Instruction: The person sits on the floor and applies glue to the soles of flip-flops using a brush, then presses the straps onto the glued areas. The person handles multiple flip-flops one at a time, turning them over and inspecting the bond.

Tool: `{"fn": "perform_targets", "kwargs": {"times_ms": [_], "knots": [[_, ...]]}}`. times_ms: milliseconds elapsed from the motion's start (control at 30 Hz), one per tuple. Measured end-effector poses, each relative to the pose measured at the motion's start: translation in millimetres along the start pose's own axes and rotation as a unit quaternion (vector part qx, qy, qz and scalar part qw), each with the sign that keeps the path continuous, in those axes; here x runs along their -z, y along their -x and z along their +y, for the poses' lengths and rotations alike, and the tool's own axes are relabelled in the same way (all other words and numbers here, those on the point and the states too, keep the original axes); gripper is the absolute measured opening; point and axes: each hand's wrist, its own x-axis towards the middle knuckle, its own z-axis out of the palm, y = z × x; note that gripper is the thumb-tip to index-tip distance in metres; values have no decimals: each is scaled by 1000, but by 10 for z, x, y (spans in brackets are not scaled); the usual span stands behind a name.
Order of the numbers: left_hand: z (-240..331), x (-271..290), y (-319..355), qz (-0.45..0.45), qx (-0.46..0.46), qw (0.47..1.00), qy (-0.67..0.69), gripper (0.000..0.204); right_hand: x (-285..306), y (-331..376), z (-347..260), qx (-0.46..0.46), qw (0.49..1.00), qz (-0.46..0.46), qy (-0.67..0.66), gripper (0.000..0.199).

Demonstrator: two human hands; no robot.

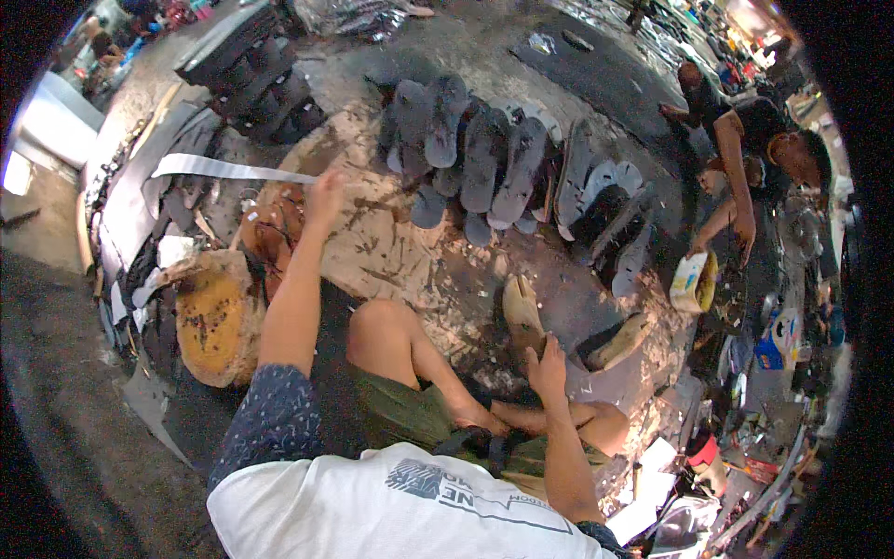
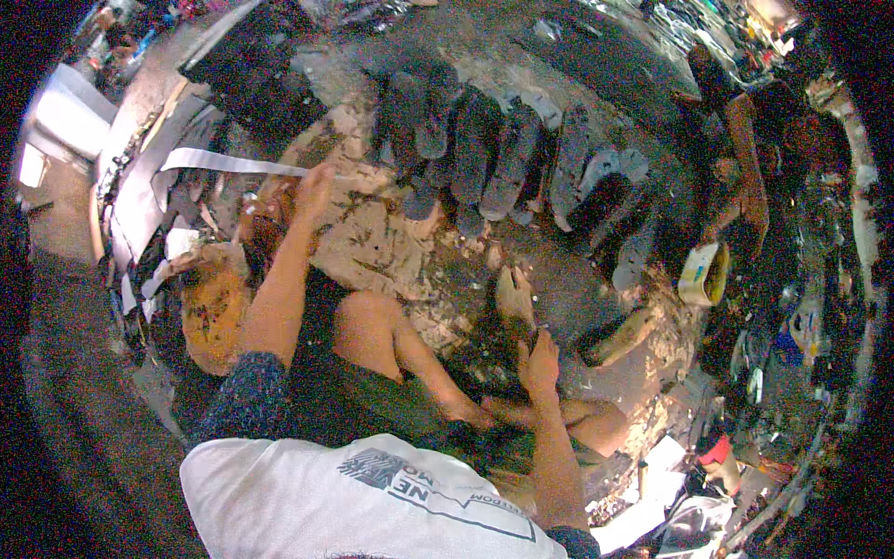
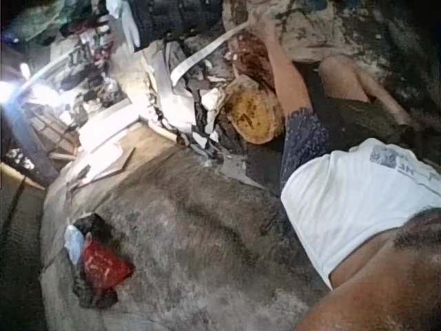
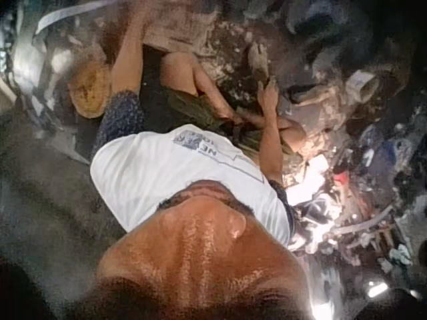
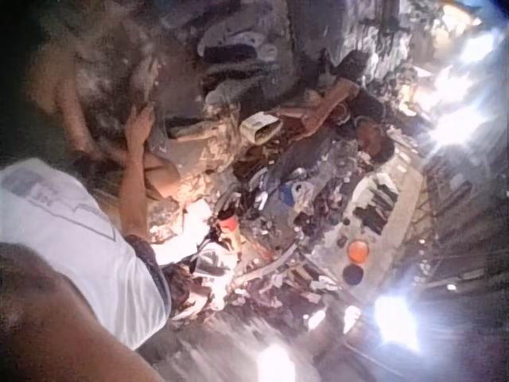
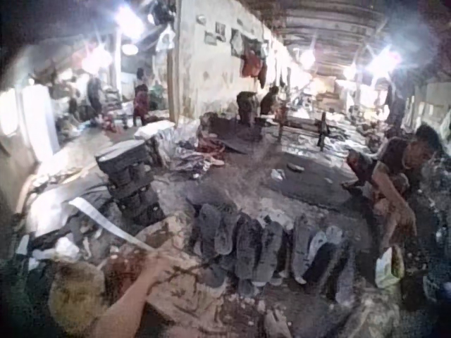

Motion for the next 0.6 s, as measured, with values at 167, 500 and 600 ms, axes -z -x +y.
{"fn": "perform_targets", "kwargs": {"times_ms": [167,500,600], "knots": [[212,-1257,81,-303,215,928,-13,61,211,-76,-235,7,998,48,-48,58],[1812,87,1342,-372,410,761,337,29,584,-144,-770,-70,920,68,-379,38],[2747,385,1986,-431,303,817,236,44,718,-340,-1340,-56,823,-37,-564,46]]}}
